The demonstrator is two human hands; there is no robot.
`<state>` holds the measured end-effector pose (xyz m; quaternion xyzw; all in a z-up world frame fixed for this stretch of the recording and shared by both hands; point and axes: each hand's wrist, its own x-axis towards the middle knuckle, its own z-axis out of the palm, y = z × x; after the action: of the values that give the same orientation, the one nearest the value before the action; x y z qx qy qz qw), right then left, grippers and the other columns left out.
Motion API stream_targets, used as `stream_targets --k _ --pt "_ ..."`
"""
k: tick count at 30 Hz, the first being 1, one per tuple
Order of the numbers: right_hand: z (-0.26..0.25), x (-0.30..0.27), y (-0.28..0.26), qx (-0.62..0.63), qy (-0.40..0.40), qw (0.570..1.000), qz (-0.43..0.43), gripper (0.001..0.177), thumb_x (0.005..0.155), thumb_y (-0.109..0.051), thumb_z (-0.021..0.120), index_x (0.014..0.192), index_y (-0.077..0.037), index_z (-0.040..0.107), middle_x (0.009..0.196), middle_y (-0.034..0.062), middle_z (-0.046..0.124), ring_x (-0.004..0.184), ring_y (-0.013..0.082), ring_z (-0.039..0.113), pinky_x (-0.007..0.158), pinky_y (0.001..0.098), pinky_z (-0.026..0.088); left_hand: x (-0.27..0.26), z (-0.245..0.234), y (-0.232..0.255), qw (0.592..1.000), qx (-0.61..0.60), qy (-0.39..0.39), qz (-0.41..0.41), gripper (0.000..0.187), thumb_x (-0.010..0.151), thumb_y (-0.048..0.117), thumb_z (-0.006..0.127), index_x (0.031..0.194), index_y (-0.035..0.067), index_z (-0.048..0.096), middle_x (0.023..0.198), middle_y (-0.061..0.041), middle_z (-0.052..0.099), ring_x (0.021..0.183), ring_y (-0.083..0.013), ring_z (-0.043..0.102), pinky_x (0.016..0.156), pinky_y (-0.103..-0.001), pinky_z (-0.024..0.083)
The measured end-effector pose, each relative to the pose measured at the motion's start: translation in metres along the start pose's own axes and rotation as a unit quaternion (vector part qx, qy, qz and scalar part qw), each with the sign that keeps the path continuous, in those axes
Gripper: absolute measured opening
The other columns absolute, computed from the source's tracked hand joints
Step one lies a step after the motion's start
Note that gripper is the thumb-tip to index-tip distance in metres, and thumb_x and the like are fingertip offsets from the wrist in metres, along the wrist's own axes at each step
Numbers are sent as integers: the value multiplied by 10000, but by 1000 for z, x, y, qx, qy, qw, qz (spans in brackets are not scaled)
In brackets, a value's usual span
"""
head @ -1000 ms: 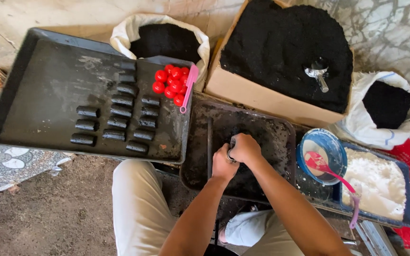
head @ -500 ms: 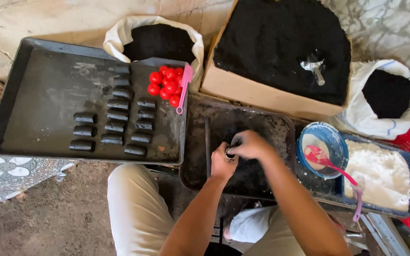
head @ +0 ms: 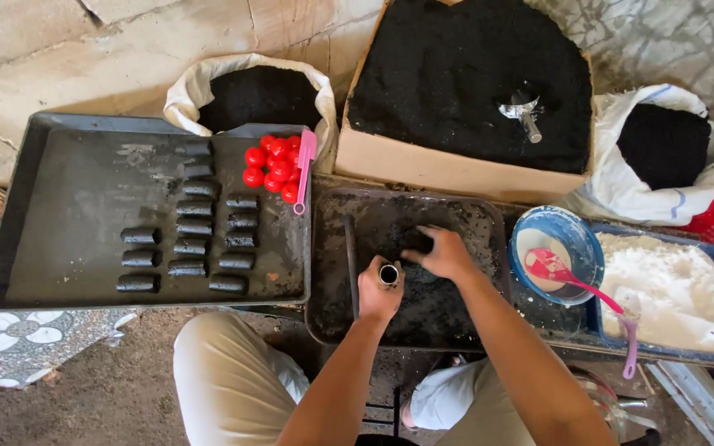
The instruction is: The person scoops a dark, granular substance from a container and packs it into a cylindrical metal mold. They use a flat metal tool to press the substance firmly into the mold and then push the formed cylinder out onto a tray. The person repeats this process multiple times, arranging the finished cylinders in rows on the tray.
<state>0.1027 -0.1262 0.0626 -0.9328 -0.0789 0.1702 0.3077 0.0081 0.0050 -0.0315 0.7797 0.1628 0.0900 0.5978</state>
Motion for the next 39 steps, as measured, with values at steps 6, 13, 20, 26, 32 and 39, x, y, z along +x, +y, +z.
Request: stream_targets --k 6,13,20,26,32,39 --pt "21 17 14 -70 -13 997 8 726 832 -363 805 1426 4 608 1394 236 636 1333 400 576 1120 479 500 1 -1 3 1000 14 -2 -8 203 954 232 674 845 75 607 680 -196 668 691 -372 709 589 -428 566" --pt "10 18 -12 -116 -20 992 -48 553 915 -284 717 1399 -27 638 1376 251 636 1305 417 595 1058 486 542 2 9 -10 999 40 26 -5 218 924 261 691 839 79 607 692 -207 673 721 -400 711 602 -461 547" --pt "71 99 66 -201 -52 974 -90 266 873 -109 709 1055 81 742 1051 293 738 976 419 733 800 458 660 3 8 -11 999 37 37 7 202 924 230 679 802 91 596 635 -199 651 643 -379 700 567 -424 549" --pt "68 78 50 -225 -13 971 -84 125 885 -42 679 781 27 678 789 196 717 728 304 727 597 346 633 3 6 -9 999 30 33 6 199 931 209 673 808 73 597 619 -203 638 619 -371 689 532 -427 524" --pt "-18 24 -19 -13 -98 995 3 197 833 -156 792 1015 -85 821 1053 192 790 1076 389 729 910 472 597 3 7 -7 999 28 32 12 188 923 223 681 839 72 607 677 -223 671 697 -411 712 567 -460 538" --pt "-33 -31 -82 70 -162 984 -39 288 820 -45 794 1104 2 772 1054 216 797 1101 399 727 986 497 562 3 7 -13 1000 23 8 13 155 887 185 697 877 50 620 687 -224 675 700 -420 712 571 -503 546"
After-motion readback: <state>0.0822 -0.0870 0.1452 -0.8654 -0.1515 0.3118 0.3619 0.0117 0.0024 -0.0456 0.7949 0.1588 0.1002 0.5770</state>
